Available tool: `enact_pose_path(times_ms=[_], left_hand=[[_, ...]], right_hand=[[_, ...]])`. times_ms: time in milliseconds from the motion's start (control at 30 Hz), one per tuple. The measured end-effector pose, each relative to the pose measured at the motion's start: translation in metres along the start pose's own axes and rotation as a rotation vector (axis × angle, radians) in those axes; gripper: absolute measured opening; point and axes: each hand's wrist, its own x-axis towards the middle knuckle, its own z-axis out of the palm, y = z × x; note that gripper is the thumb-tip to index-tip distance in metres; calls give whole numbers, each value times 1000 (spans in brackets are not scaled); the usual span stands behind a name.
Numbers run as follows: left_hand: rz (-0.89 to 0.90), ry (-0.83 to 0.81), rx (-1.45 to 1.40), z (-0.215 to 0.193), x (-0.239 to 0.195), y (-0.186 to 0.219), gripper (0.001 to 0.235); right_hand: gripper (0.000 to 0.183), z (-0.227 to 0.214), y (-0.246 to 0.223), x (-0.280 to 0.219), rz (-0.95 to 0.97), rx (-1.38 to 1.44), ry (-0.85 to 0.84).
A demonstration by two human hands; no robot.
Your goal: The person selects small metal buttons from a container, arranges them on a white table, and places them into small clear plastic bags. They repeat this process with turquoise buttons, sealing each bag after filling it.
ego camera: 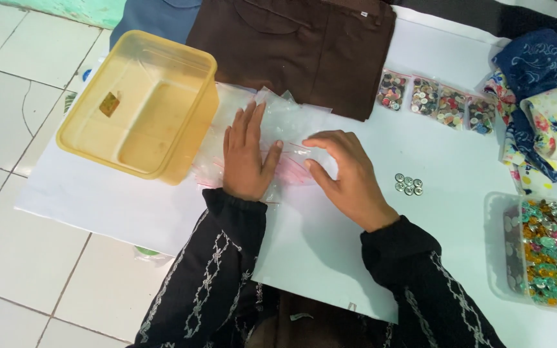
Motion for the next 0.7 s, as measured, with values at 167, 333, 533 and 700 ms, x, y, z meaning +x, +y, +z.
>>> enact_pose_path(times_ms=[167,333,533,700], left_hand=[[-53,-65,50,17,0,-25,75],[-70,-61,-70,17,-5,-30,84],[-69,-38,-33,15,-5,-24,86],[1,34,-89,-11,0,10,65]], right_hand=[[36,46,15,34,-138,-251,-123],[41,74,36,40,-111,-382,-192],[19,69,43,42,-150,-304,-78],[37,45,14,44,97,240,65]])
